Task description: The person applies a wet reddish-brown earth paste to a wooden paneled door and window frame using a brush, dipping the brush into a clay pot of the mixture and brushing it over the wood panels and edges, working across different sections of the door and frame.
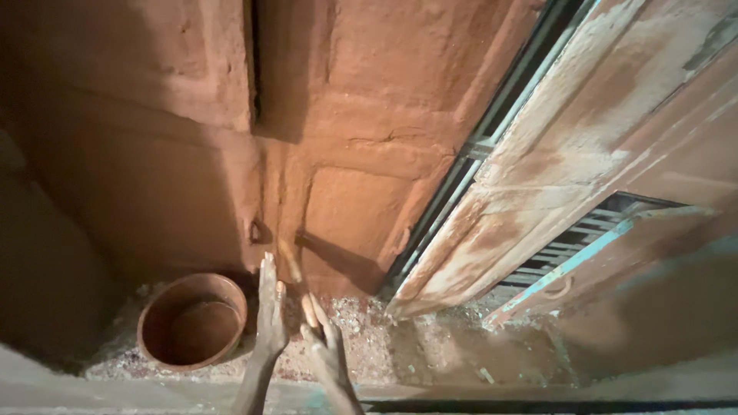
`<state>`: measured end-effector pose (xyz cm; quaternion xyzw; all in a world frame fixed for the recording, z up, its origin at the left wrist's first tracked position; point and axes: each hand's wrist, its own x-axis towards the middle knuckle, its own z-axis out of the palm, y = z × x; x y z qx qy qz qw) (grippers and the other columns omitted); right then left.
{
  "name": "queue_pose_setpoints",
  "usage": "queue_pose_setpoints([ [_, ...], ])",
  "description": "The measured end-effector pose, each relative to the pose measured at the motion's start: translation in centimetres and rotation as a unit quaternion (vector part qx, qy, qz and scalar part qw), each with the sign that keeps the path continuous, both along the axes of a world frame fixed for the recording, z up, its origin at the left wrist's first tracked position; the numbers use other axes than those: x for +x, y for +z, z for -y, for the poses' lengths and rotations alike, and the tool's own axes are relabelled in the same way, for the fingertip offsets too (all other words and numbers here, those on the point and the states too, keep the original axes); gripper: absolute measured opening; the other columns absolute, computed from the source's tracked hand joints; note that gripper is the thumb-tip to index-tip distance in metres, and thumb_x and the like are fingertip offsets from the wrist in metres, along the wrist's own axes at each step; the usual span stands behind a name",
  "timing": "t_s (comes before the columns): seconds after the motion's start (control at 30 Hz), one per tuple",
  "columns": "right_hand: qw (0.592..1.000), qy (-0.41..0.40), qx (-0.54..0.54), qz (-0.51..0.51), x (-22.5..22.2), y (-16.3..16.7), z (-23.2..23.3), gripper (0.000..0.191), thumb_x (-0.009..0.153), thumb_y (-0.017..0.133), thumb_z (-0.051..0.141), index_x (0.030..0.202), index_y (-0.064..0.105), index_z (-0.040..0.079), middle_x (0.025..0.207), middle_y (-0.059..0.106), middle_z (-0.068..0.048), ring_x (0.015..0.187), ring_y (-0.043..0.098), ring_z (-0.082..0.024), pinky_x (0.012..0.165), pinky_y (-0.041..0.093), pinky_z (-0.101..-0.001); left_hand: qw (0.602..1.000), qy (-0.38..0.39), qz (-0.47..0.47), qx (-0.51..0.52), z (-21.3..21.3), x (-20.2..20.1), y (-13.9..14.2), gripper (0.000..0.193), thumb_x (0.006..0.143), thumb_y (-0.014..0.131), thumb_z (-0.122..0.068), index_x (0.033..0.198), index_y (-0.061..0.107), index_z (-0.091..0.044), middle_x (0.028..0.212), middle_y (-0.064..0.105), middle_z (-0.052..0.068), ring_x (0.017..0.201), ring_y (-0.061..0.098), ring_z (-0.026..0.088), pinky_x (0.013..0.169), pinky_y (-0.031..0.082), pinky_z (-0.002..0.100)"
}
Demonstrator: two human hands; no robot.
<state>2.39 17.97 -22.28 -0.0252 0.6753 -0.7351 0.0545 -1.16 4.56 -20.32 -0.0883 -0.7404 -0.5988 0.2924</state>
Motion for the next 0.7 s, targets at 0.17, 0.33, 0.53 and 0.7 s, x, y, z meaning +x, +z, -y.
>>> queue_pose_setpoints([
  [0.17, 0.966, -0.234, 0.053, 0.094, -2.0, -0.3, -5.7, 0.032, 0.112, 0.057, 0.013, 0.139, 0.064, -0.003, 0.129, 0.058, -0.039, 0.086, 0.054, -0.037, 0.075, 0.042, -0.0425, 1.0, -0.014, 0.022, 0.013, -3.2, 0.9, -0.3, 0.061, 0.111, 0.027, -0.034, 0.161, 0.024, 0.002, 0.172, 0.019, 0.019, 0.16, 0.014, 0.032, 0.129, 0.009, 0.039],
  [0.33, 0.942, -0.337, -0.001, 0.009, 1.6, -0.8, -6.5, 0.036, 0.107, 0.058, 0.014, 0.139, 0.062, -0.002, 0.134, 0.062, -0.029, 0.104, 0.058, -0.031, 0.087, 0.044, -0.038, 0.996, 0.017, 0.085, 0.011, -2.1, 4.2, -1.8, 0.061, 0.109, 0.033, -0.03, 0.16, 0.026, 0.002, 0.171, 0.02, 0.018, 0.159, 0.015, 0.032, 0.127, 0.011, 0.041],
  [0.53, 0.987, -0.038, 0.037, -0.151, 6.1, 3.5, 3.9, 0.041, 0.101, 0.058, 0.015, 0.14, 0.06, 0.0, 0.139, 0.067, -0.017, 0.125, 0.064, -0.024, 0.102, 0.047, -0.0327, 0.959, 0.248, 0.113, -0.081, 5.3, 9.6, -7.0, 0.066, 0.107, 0.043, -0.03, 0.159, 0.024, 0.006, 0.169, 0.02, 0.024, 0.158, 0.015, 0.04, 0.127, 0.014, 0.046],
  [0.7, 0.888, 0.125, 0.402, -0.183, 3.2, 5.0, 12.5, 0.035, 0.095, 0.063, 0.016, 0.129, 0.071, 0.008, 0.109, 0.074, -0.018, 0.096, 0.071, -0.038, 0.08, 0.057, -0.0447, 0.928, 0.298, 0.159, -0.156, 11.4, 12.7, -10.9, 0.073, 0.105, 0.045, -0.035, 0.158, 0.021, 0.009, 0.165, 0.018, 0.033, 0.153, 0.017, 0.048, 0.124, 0.018, 0.05],
])
